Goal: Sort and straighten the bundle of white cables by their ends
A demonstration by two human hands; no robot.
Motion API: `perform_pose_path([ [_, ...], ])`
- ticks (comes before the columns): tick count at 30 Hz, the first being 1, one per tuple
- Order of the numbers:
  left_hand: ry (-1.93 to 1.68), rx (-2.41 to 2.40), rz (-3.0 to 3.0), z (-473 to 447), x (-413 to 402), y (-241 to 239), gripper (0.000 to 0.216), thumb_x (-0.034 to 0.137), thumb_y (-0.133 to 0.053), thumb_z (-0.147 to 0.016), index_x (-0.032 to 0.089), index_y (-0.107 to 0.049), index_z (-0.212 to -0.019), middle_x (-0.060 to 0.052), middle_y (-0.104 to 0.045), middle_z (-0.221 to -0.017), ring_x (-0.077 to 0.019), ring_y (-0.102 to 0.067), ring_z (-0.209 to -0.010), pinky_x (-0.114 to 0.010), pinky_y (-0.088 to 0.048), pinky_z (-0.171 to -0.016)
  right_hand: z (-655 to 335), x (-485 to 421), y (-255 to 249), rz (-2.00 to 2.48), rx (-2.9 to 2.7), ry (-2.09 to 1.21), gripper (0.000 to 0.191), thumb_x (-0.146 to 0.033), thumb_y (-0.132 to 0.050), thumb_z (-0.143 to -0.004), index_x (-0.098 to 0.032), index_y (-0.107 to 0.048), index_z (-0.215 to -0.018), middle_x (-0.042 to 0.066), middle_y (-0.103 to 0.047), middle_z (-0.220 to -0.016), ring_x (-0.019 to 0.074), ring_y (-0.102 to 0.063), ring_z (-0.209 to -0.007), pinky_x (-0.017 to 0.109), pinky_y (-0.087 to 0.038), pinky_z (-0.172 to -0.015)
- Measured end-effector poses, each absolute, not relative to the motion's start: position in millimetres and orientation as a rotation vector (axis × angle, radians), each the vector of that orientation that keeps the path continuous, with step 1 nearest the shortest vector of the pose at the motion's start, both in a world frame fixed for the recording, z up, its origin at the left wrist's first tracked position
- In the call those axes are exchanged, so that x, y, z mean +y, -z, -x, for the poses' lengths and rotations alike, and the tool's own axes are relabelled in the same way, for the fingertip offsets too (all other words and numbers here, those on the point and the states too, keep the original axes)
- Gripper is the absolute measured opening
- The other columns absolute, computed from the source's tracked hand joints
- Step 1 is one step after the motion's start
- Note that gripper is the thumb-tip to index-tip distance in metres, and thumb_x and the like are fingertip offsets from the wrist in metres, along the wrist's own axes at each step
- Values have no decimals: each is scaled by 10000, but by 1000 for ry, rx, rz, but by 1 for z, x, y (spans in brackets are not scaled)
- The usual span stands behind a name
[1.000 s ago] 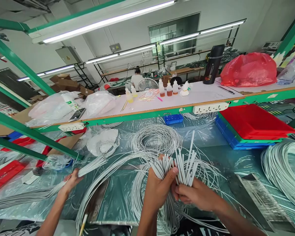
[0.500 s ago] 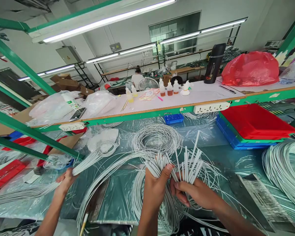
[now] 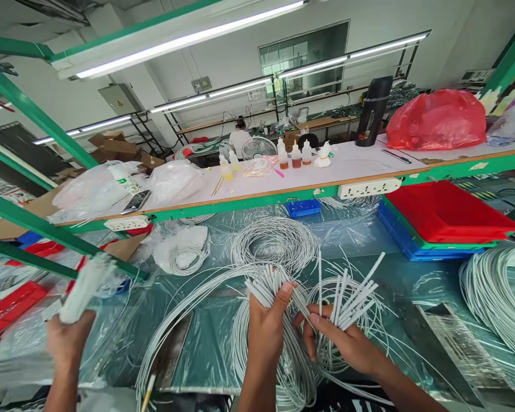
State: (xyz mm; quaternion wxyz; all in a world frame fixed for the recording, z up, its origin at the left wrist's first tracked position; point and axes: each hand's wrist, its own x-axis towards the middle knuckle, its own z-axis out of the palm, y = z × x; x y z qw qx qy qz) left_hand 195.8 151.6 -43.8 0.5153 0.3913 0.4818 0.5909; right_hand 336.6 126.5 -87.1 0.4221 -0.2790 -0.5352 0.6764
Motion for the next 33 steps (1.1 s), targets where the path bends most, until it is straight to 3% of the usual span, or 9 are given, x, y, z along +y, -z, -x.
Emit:
perform_pose_path([
  [4,-1419,1160,-916,-197,152,46,299,438,-796,-720,164,-721,-814,-53,-686,-803,-187,-623,-724,-280,-501,-632,-339,126,86,759,-1326,-1750,456,-561,-429,-1003,-148,-598,-908,-9,-571,-637,131,-520,-539,297,-468,-621],
  [10,-1420,1153,-912,-192,155,47,298,432,-807,-723,157,-738,-816,-38,-679,-788,-167,-624,-762,-268,-494,-718,-345,130,87,764,-1446,-1722,501,-499,-396,-1035,-171,-633,-739,25,-618,-674,203,-633,-802,382,-438,-912],
  [13,-1416,1148,-893,-192,156,47,300,429,-808,-726,150,-731,-804,-26,-663,-758,-155,-617,-744,-262,-492,-730,-346,132,97,730,-1387,-1789,436,-512,-431,-1022,-171,-635,-843,0,-581,-670,190,-609,-715,358,-448,-807],
  [17,-1380,1068,-890,-195,154,46,273,398,-782,-769,147,-713,-852,-25,-656,-760,-143,-618,-716,-256,-505,-698,-344,131,105,757,-1369,-1827,432,-559,-451,-1002,-180,-600,-859,-38,-433,-624,135,-420,-581,289,-366,-622],
  [21,-1257,864,-895,-199,151,47,259,397,-700,-850,147,-680,-915,14,-581,-648,-84,-506,-473,-211,-431,-461,-337,128,95,820,-1327,-1837,457,-627,-492,-952,-204,-531,-784,-53,-350,-613,115,-295,-526,264,-258,-522],
  [25,-1323,829,-859,-198,154,45,300,416,-728,-827,124,-656,-832,90,-371,-526,-16,-287,-389,-155,-289,-394,-330,126,82,897,-1454,-1702,461,-595,-437,-985,-213,-573,-766,-20,-508,-600,157,-481,-560,312,-401,-620],
  [27,-1373,828,-862,-194,158,42,332,446,-729,-821,130,-628,-800,107,-307,-513,-12,-234,-391,-150,-257,-394,-327,126,84,911,-1455,-1607,461,-562,-395,-1012,-214,-610,-799,19,-628,-710,206,-613,-717,365,-461,-784],
  [30,-1419,830,-896,-187,163,38,368,460,-720,-824,153,-549,-717,114,-269,-497,-18,-207,-391,-153,-222,-389,-328,127,95,966,-1315,-1430,426,-543,-395,-1022,-209,-655,-971,57,-694,-916,234,-650,-936,387,-452,-934],
  [33,-1465,866,-932,-182,166,36,416,420,-714,-837,176,-444,-635,109,-268,-481,-27,-207,-394,-161,-200,-386,-337,127,104,961,-1216,-1356,421,-559,-415,-1012,-203,-633,-954,27,-649,-759,192,-626,-755,341,-487,-814],
])
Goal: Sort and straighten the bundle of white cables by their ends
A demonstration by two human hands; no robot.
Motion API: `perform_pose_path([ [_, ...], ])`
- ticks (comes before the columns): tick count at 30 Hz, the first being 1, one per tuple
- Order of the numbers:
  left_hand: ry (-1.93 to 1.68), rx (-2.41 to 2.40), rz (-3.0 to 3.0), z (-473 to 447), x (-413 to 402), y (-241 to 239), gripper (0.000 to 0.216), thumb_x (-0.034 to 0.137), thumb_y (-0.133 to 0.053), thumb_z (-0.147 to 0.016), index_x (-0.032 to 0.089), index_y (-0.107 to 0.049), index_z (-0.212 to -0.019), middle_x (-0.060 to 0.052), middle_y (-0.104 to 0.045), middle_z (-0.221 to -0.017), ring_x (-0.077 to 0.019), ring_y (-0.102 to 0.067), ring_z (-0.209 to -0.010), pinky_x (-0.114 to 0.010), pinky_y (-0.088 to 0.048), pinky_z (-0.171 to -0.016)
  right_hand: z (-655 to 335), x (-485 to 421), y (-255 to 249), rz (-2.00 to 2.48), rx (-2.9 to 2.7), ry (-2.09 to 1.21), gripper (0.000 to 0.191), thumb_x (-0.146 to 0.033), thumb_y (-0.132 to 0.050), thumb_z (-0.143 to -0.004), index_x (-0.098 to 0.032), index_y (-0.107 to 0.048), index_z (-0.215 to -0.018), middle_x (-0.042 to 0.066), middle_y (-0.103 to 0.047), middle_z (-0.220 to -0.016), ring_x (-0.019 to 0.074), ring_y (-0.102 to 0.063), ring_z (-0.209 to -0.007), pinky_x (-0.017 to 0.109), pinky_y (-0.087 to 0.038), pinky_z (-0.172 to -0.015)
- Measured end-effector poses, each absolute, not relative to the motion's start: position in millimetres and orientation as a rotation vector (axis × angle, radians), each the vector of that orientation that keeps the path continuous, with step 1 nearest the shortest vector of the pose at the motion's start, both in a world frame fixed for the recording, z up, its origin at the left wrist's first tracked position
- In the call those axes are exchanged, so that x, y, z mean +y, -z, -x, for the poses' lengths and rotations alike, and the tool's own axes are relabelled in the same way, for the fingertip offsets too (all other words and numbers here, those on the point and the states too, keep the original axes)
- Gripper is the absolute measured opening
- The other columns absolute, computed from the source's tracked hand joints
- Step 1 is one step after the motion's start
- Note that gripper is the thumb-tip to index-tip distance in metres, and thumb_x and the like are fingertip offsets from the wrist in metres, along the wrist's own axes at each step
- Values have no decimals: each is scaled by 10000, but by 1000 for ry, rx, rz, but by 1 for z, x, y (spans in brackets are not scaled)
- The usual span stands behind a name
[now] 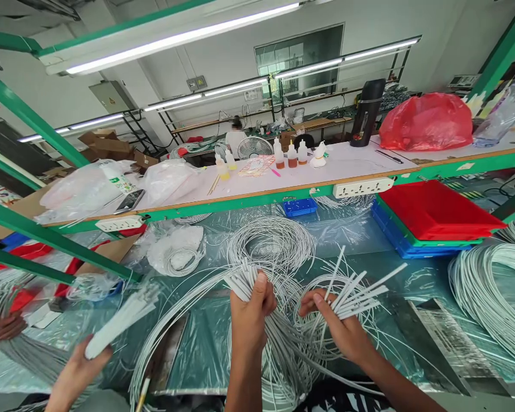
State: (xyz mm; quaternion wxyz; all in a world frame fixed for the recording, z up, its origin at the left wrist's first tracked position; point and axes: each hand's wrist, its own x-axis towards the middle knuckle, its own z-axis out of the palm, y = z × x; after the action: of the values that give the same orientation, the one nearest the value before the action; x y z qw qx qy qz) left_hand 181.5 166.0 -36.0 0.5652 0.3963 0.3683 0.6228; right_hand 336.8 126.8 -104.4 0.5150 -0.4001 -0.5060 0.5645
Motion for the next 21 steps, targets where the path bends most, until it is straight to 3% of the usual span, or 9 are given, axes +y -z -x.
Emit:
perform_pose_path([
  [3,-1412,907,-977,-183,165,37,375,417,-740,-812,179,-480,-684,112,-278,-479,-34,-210,-410,-165,-202,-398,-345,122,99,851,-1345,-1594,478,-591,-408,-1000,-204,-586,-783,-56,-382,-515,124,-377,-472,259,-360,-520],
  [5,-1321,930,-1028,-188,163,38,352,425,-786,-761,169,-545,-766,105,-328,-499,-40,-248,-433,-168,-221,-414,-346,118,89,833,-1524,-1689,511,-606,-413,-991,-197,-599,-749,-51,-344,-536,117,-330,-483,251,-289,-494],
  [7,-1246,957,-1085,-193,159,37,347,427,-794,-750,159,-580,-805,84,-395,-534,-49,-298,-459,-175,-246,-430,-343,115,80,865,-1651,-1664,543,-623,-405,-985,-194,-620,-732,-32,-380,-571,125,-366,-519,258,-301,-514],
  [11,-1250,981,-1183,-197,156,35,335,410,-631,-901,150,-570,-699,36,-497,-575,-61,-358,-480,-196,-297,-460,-336,115,73,907,-1644,-1671,549,-632,-408,-979,-193,-645,-748,-32,-410,-562,127,-395,-514,264,-343,-535],
  [14,-1421,922,-1217,-189,159,36,277,365,-610,-922,162,-606,-735,-4,-593,-634,-119,-562,-699,-210,-447,-696,-338,121,82,829,-1464,-1728,489,-587,-424,-994,-184,-678,-886,-12,-557,-592,144,-521,-516,290,-446,-585],
  [16,-1528,850,-1155,-179,163,38,231,363,-648,-895,175,-616,-765,-16,-610,-639,-171,-619,-886,-250,-467,-842,-343,126,93,785,-1323,-1709,456,-543,-432,-1007,-173,-696,-972,50,-705,-749,197,-667,-657,342,-525,-691],
  [18,-1550,786,-1021,-169,165,39,233,372,-671,-874,183,-595,-759,20,-537,-573,-145,-614,-705,-232,-488,-689,-350,131,104,801,-1169,-1642,452,-522,-436,-1012,-168,-718,-1000,98,-759,-902,248,-723,-831,392,-546,-804],
  [20,-1525,770,-906,-163,165,39,247,381,-676,-868,183,-570,-763,78,-408,-521,-62,-400,-424,-178,-355,-451,-355,136,111,822,-983,-1588,452,-531,-471,-992,-165,-737,-984,115,-769,-910,269,-730,-862,416,-553,-829],
  [21,-1497,789,-884,-162,163,39,257,388,-677,-866,182,-562,-765,97,-350,-511,-39,-283,-379,-166,-265,-399,-356,138,110,824,-883,-1582,444,-539,-509,-969,-163,-744,-962,119,-771,-886,274,-732,-844,419,-560,-817],
])
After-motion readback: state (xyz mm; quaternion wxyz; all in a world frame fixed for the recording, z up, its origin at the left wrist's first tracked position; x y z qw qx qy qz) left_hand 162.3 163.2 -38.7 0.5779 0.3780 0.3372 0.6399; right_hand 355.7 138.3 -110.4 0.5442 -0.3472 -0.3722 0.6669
